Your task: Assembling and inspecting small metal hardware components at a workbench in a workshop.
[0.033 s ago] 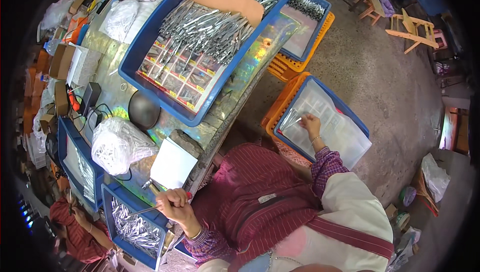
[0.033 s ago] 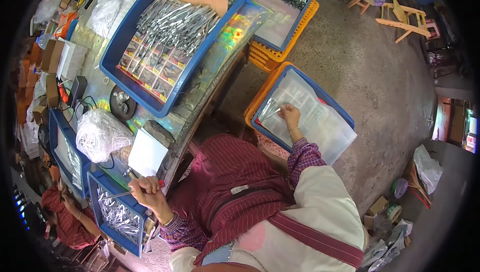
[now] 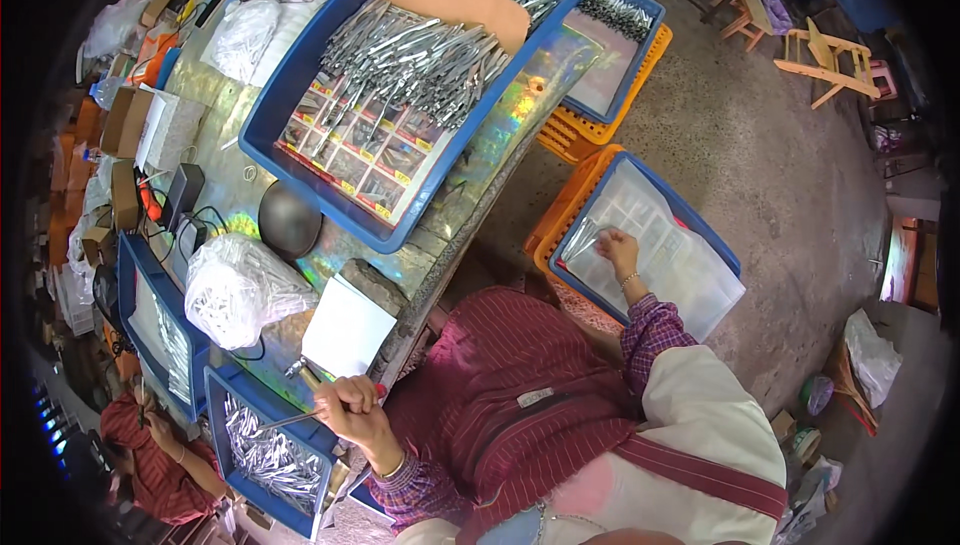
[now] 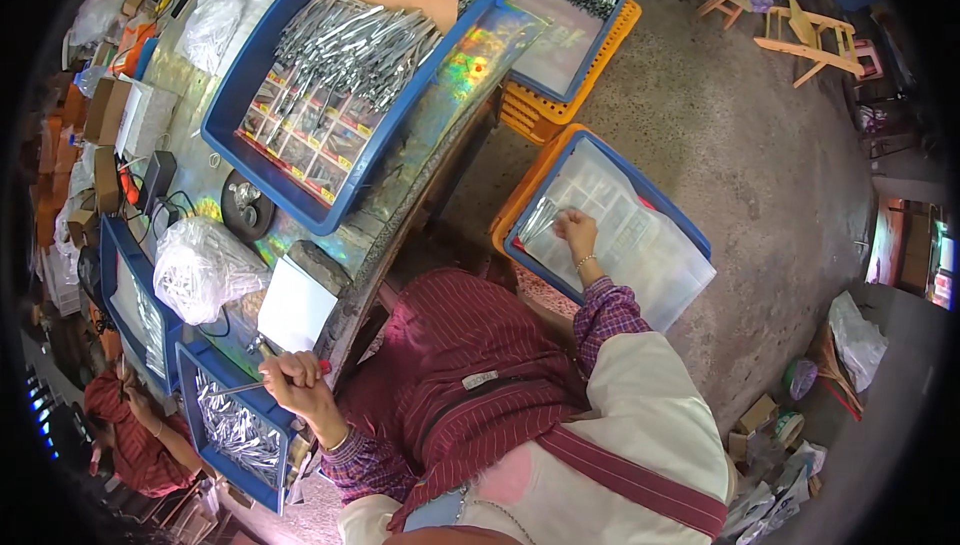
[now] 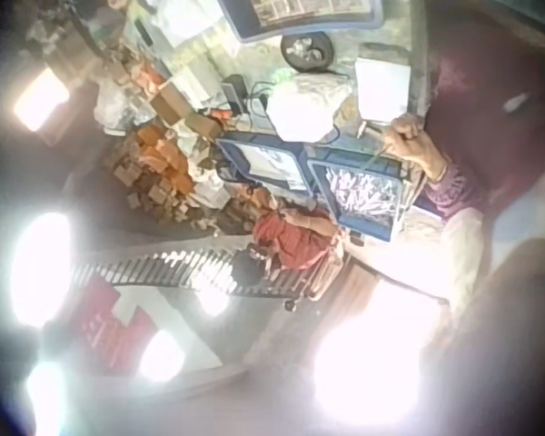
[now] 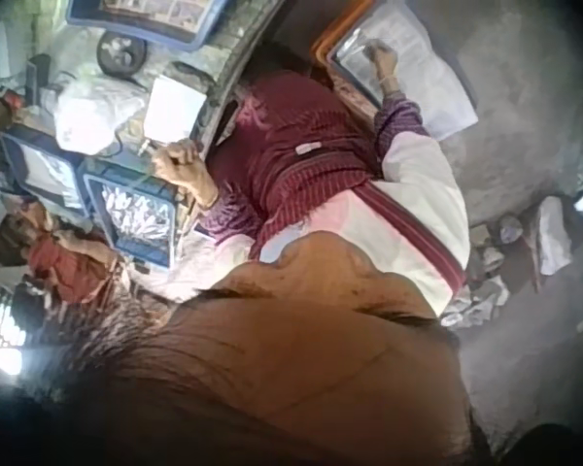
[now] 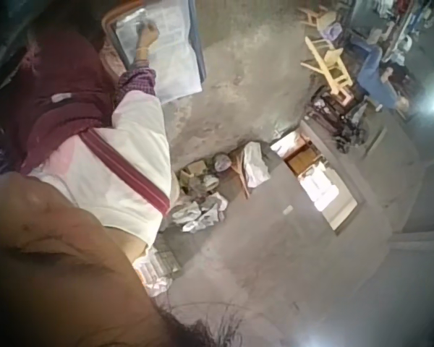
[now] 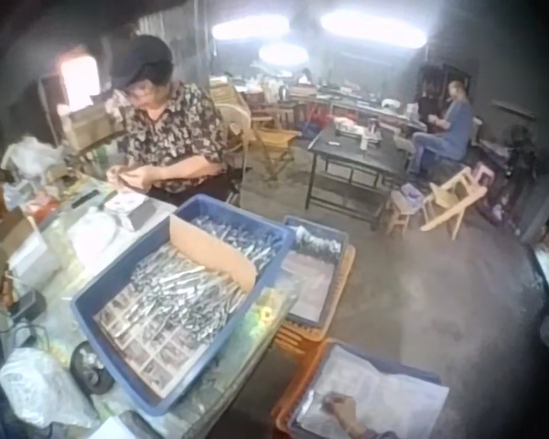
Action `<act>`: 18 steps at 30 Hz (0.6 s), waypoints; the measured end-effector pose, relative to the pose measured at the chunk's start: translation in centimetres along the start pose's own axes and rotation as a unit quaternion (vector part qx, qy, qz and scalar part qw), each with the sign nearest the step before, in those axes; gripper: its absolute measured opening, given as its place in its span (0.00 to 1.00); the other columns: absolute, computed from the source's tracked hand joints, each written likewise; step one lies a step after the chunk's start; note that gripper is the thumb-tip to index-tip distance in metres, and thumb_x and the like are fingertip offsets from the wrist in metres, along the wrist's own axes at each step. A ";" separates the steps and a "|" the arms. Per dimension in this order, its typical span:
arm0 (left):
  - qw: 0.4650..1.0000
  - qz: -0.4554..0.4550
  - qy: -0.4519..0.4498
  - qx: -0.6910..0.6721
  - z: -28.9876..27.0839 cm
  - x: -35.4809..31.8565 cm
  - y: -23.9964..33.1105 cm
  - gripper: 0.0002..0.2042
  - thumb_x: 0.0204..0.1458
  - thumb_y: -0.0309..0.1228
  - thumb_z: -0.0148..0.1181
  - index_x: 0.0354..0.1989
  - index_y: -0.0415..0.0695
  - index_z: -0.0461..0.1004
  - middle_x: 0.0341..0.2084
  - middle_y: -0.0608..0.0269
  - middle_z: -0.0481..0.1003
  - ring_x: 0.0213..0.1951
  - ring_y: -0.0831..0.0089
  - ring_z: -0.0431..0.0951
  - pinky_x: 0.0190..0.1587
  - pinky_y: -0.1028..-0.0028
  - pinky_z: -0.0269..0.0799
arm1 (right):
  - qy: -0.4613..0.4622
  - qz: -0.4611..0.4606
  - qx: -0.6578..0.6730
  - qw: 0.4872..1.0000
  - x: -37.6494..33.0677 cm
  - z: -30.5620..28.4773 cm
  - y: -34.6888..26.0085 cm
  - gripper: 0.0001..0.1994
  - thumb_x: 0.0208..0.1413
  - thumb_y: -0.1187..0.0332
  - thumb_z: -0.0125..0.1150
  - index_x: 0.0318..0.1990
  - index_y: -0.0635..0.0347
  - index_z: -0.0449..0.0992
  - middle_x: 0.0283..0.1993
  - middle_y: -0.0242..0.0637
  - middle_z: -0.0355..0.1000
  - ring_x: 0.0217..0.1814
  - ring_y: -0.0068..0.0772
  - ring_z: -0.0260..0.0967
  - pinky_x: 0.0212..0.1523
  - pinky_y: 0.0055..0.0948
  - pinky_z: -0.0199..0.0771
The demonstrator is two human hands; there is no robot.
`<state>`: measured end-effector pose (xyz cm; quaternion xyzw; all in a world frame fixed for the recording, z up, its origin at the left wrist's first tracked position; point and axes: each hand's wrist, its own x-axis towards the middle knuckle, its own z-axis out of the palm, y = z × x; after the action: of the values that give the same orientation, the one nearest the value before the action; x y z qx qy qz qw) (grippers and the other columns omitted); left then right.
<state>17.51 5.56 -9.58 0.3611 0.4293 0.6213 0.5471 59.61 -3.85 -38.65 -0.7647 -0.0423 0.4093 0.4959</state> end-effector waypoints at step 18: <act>0.993 -0.065 0.001 0.094 1.2 0.0 1.0 0.15 0.57 0.34 0.50 0.21 0.36 0.70 0.11 0.70 0.61 0.14 0.84 0.55 0.16 0.80 0.46 | -0.109 0.001 0.043 0.993 0.8 -0.1 3.6 0.18 0.54 0.69 0.50 0.53 0.59 0.63 0.37 0.35 0.69 0.33 0.25 0.70 0.31 0.21 0.73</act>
<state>18.23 5.74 -8.19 0.3814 0.5093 0.5416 0.5493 58.98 -5.39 -41.93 -0.6935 -0.0781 0.4923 0.5202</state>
